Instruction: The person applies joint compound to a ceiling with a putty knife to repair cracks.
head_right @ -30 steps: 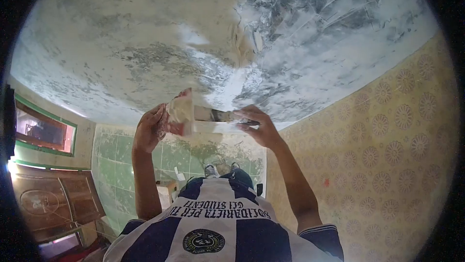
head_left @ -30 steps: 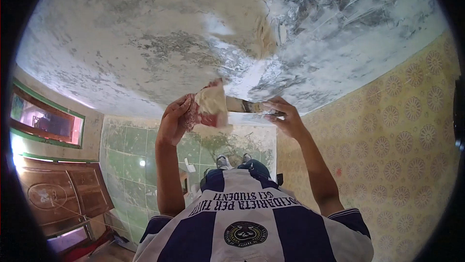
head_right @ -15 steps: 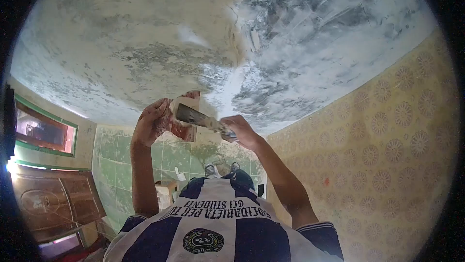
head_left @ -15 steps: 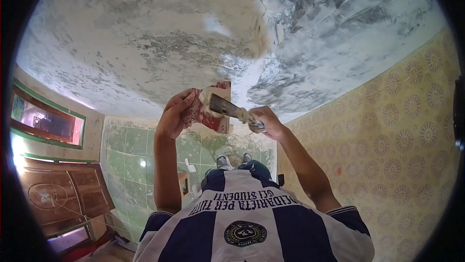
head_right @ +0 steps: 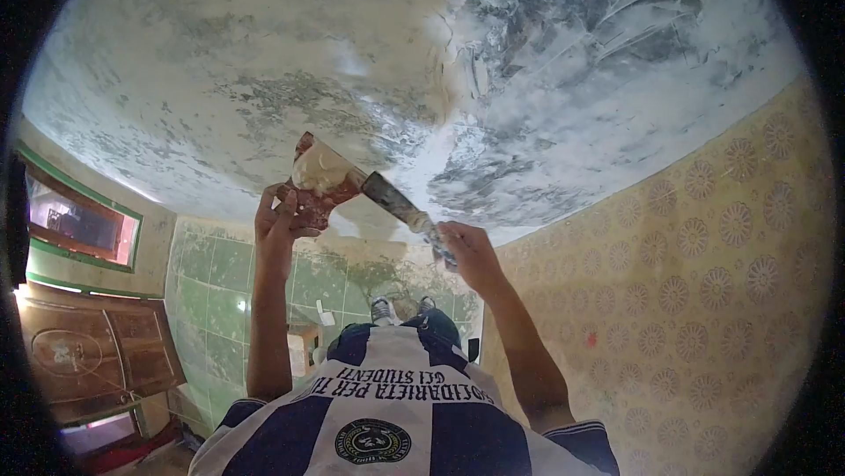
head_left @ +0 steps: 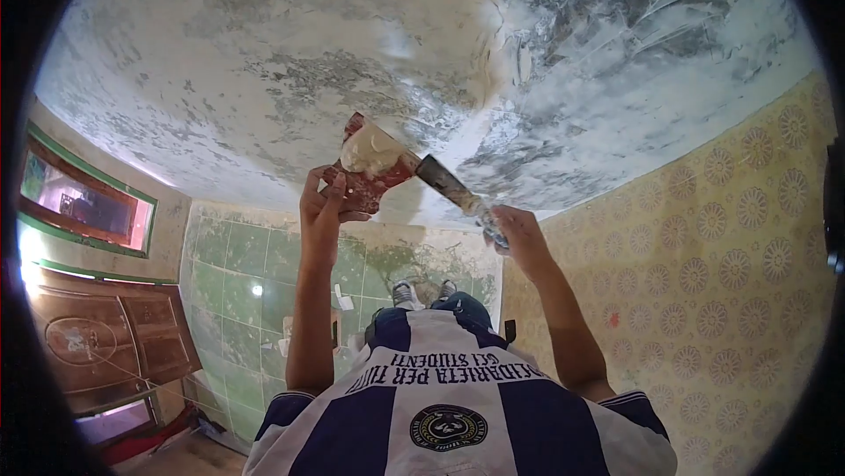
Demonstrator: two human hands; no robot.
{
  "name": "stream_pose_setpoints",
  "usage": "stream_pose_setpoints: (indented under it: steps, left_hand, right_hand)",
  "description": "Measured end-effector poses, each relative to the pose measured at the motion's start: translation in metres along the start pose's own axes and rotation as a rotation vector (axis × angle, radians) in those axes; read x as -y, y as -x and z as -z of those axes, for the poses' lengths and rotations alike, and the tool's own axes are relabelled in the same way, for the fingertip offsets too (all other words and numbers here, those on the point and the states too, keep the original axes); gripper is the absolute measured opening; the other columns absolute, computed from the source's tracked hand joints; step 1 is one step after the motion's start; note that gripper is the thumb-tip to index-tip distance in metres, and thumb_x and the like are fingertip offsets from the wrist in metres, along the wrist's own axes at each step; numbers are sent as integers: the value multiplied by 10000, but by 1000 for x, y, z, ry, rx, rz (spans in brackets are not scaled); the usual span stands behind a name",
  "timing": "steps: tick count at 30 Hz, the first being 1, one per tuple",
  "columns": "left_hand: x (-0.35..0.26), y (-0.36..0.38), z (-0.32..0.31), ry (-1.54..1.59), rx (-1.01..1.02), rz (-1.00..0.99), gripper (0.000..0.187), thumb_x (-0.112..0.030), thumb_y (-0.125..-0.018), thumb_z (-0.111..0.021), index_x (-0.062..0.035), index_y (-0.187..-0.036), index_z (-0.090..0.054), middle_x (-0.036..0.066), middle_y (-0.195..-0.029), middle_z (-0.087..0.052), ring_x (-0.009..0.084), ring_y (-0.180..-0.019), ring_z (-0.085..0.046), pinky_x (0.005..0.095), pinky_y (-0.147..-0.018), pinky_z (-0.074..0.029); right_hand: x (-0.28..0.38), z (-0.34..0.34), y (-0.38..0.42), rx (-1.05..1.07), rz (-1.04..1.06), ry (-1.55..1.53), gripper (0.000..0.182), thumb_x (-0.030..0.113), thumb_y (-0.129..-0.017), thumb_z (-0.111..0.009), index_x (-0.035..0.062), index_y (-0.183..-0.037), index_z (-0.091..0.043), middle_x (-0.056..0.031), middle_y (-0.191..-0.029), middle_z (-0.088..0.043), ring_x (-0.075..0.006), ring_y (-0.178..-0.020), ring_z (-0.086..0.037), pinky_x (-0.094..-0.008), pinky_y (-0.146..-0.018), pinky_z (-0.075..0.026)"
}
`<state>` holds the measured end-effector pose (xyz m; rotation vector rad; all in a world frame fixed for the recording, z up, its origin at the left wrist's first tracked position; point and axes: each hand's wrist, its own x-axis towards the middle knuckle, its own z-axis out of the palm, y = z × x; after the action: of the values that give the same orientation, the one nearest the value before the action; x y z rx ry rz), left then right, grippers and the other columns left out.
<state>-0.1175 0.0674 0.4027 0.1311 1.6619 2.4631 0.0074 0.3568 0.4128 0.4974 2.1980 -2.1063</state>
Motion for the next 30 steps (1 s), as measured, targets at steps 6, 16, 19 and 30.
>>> stream_pose_setpoints:
  steps: [6,16,19,30]
  left_hand:
    - [14,6,-12,-58,4,-48,230,-148,-1003,-541,-25,-1186,-475,111,-929,-677,188,-728,-711,278,-534,-595]
    - [20,-3,-17,-163,55,-116,237,-155,-1010,-535,-23,-1197,-477,116,-896,-690,167,-754,-710,291,-561,-591]
    - [22,-11,-15,-135,30,-106,254,-172,-1010,-541,-27,-1208,-476,119,-910,-690,169,-737,-708,290,-556,-589]
    - [41,-34,-24,58,109,137,249,-228,-1002,-555,-57,-1171,-491,112,-932,-680,204,-720,-721,300,-563,-602]
  right_hand:
    - [-21,-16,-12,58,40,60,357,349,-1028,-501,31,-972,-654,-1,-659,-583,-41,-531,-451,-219,-473,-344]
    - [3,-38,-30,61,53,-77,383,329,-1033,-494,33,-824,-619,35,-660,-523,-22,-500,-388,-228,-456,-320]
    - [3,-35,-34,106,72,-139,380,326,-1036,-491,11,-886,-641,49,-653,-489,-21,-520,-380,-227,-471,-321]
    - [38,-8,-33,-48,295,248,411,280,-805,-812,25,-1056,-610,-26,-771,-630,-59,-684,-517,-252,-587,-424]
